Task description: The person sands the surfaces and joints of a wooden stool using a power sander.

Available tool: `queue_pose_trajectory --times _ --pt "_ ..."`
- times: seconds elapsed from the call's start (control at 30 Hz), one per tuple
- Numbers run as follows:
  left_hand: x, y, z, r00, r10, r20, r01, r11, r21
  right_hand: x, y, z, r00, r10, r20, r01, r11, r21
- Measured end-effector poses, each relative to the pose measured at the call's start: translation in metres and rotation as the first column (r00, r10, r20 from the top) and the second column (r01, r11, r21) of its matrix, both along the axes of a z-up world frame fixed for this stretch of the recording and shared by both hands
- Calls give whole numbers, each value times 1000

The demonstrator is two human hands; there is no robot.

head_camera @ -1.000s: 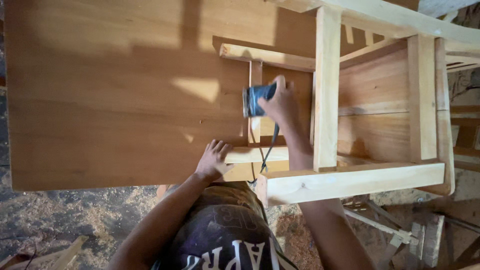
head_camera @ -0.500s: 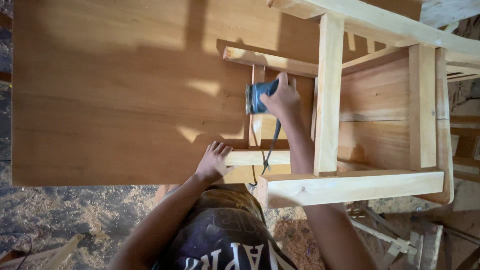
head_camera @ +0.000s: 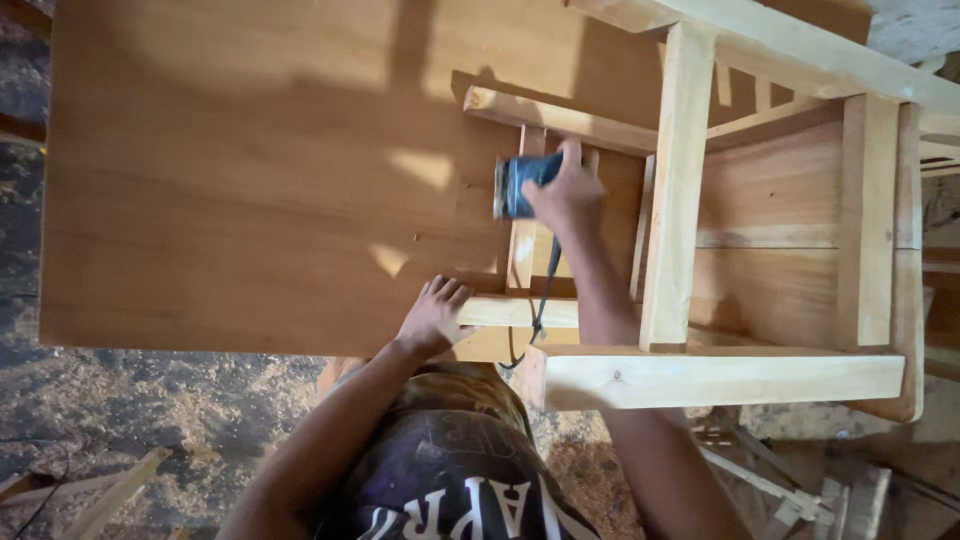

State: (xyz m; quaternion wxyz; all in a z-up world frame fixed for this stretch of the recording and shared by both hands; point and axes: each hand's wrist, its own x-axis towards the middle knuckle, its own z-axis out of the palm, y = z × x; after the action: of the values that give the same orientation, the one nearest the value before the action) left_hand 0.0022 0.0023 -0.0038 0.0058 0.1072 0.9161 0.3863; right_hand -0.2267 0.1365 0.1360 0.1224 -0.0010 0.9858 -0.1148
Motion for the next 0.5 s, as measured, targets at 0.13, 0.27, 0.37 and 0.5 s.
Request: queue_pose_trajectory --times 0.13,0.27,0.37,0.5 --pt "-3 -9 8 998 1 -68 6 995 95 60 14 -9 991 12 -131 -8 1000 29" --pt "-5 -9 6 1000 -9 -13 10 994 107 96 17 -7 988 24 -153 -14 998 61" --pt "2 -10 1 997 43 -65 -33 989 141 84 11 -8 991 -30 -132 37 998 55" --pt "5 -10 -1 997 64 -31 -58 985 164 66 8 -1 984 -173 -39 174 985 22"
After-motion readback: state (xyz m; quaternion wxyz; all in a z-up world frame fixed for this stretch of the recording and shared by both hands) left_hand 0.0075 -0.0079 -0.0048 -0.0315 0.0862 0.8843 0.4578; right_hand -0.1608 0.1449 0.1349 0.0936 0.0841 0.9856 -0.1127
